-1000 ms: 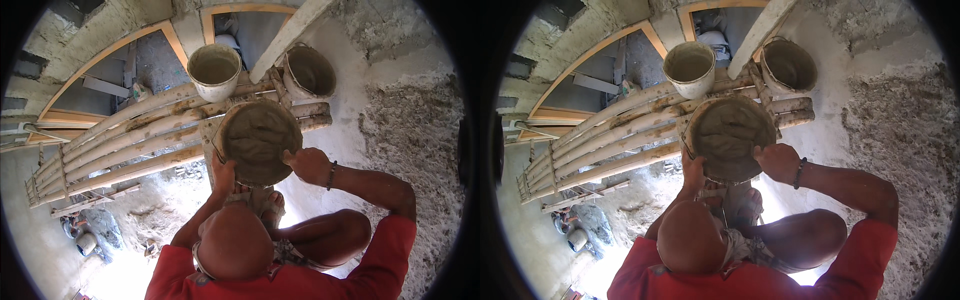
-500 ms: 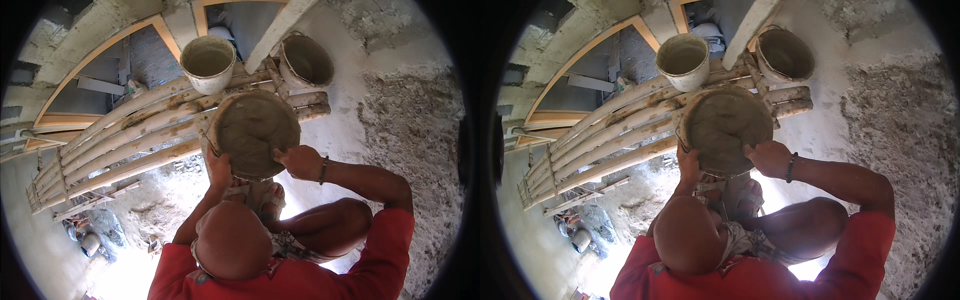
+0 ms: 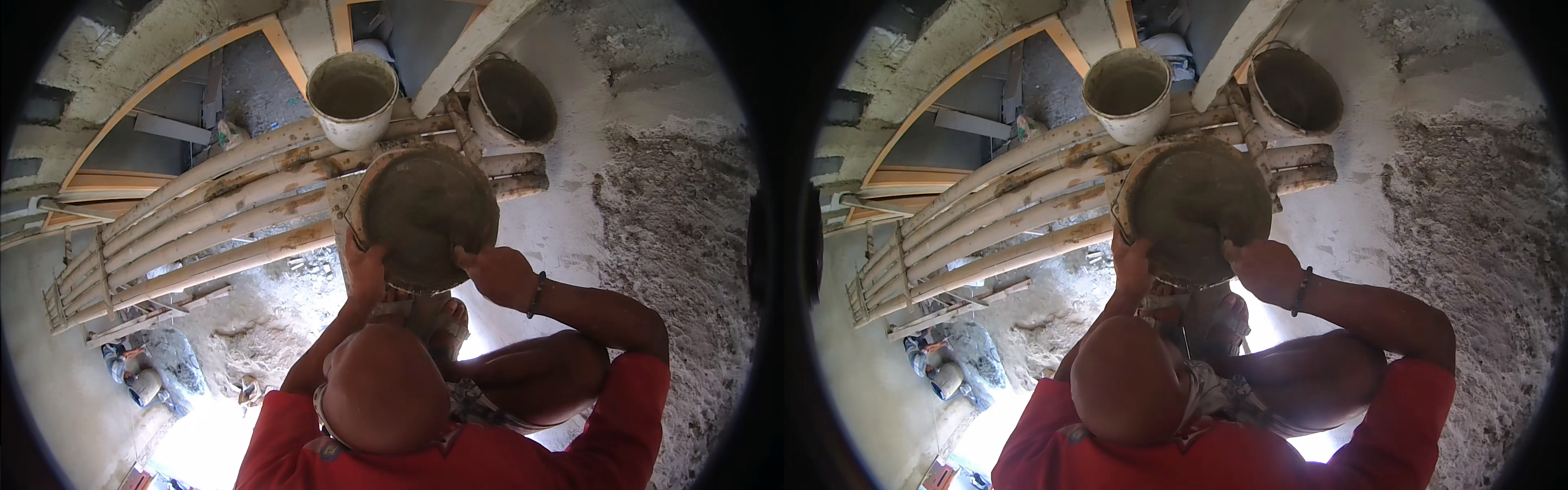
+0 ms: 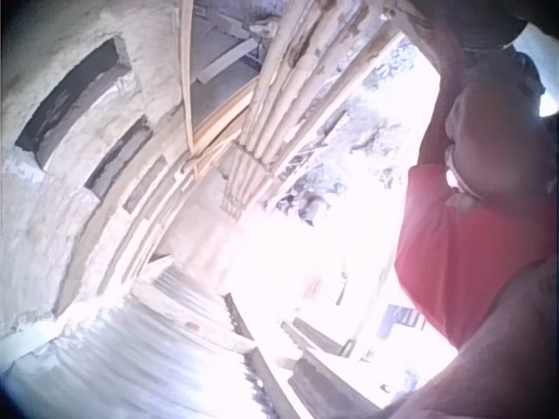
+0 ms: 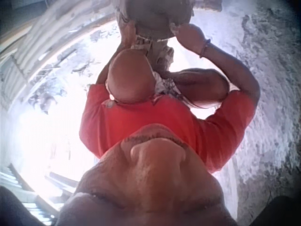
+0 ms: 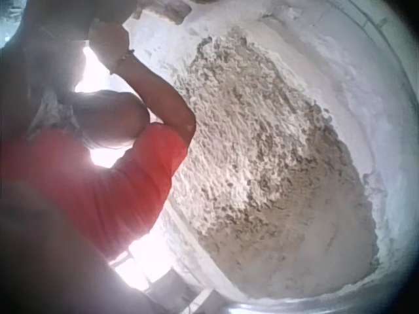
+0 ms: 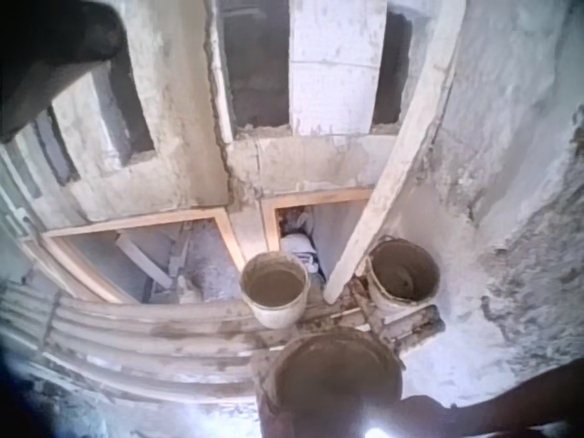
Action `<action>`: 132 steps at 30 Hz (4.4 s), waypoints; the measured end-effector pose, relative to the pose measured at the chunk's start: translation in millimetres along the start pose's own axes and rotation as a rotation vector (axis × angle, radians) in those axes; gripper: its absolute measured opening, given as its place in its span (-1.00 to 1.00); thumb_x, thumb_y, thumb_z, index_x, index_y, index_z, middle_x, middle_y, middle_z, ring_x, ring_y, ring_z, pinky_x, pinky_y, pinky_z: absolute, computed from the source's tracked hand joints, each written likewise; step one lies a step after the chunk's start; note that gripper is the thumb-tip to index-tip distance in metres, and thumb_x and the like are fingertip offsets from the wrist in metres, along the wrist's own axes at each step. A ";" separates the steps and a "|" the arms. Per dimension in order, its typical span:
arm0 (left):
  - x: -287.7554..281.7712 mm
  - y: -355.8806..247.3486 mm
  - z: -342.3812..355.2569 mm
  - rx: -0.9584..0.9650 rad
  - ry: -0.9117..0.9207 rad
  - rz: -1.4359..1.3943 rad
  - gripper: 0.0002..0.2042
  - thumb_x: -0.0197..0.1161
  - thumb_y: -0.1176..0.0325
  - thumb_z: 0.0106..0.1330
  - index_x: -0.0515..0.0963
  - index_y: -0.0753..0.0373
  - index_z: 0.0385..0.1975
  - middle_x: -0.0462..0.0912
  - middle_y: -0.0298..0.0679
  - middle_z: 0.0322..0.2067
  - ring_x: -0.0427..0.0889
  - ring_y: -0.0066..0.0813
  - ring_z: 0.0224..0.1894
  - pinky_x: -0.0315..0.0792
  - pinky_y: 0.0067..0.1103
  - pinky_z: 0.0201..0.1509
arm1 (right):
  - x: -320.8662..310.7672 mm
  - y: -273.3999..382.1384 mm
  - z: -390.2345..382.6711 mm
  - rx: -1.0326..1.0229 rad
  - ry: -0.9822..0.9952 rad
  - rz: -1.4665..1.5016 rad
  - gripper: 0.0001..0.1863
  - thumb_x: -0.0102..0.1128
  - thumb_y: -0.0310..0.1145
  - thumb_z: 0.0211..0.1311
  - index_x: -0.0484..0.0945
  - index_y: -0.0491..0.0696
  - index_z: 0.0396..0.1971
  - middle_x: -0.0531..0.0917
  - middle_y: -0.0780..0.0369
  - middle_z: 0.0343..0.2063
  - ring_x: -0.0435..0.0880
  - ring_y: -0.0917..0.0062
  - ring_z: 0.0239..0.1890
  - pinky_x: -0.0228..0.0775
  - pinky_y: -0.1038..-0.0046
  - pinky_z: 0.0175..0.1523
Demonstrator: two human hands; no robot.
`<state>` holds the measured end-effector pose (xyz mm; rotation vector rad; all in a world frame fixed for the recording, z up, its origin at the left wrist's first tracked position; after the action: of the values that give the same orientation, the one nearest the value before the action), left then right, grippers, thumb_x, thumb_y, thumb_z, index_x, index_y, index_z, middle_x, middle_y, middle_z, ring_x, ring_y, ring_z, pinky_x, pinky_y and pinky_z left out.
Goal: The person applies wet plaster from a bucket onto a rough interior wall using a trowel and then smooths the surface with a long wooden board.
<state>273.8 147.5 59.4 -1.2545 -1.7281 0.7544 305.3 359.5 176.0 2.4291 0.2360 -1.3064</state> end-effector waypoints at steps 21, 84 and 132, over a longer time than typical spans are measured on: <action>-4.6 13.4 -2.3 -0.137 -0.143 0.082 -0.35 0.08 0.56 -0.01 0.24 0.42 0.22 0.47 -0.05 0.00 0.49 -0.33 0.01 0.41 -0.53 0.07 | -8.6 -25.3 -5.9 0.026 0.138 0.045 -0.56 0.10 -0.43 0.10 0.41 -0.19 0.02 0.64 0.07 -0.56 0.69 0.17 -0.44 0.52 0.18 -0.37; -5.7 7.1 -0.8 -0.009 -0.038 0.075 -0.37 0.05 0.58 0.03 0.22 0.41 0.24 0.54 -0.08 -0.11 0.54 -0.34 -0.14 0.46 -0.50 -0.04 | 54.1 -50.9 -46.9 0.248 -0.453 0.284 -0.54 0.26 -0.11 0.14 0.47 -0.04 -0.02 0.68 0.08 -0.32 0.68 0.14 -0.32 0.54 0.17 -0.20; 6.7 -2.4 -8.9 0.076 -0.041 0.111 -0.48 0.04 0.57 0.01 0.34 0.45 0.09 0.59 -0.03 -0.15 0.58 -0.25 -0.14 0.45 -0.46 -0.01 | 45.8 -65.7 -18.5 0.192 -0.182 0.275 -0.58 0.19 -0.14 0.16 0.47 0.03 -0.01 0.68 0.08 -0.37 0.68 0.09 -0.32 0.54 0.10 -0.15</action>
<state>279.8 153.0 67.4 -1.2994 -1.6577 0.9081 324.2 425.8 131.4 2.3680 -0.2751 -1.4653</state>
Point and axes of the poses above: each hand's wrist, its own z-axis towards the middle knuckle, its own x-axis out of the palm, y = z × x, the point moved 3 cm from there along z, towards the middle knuckle
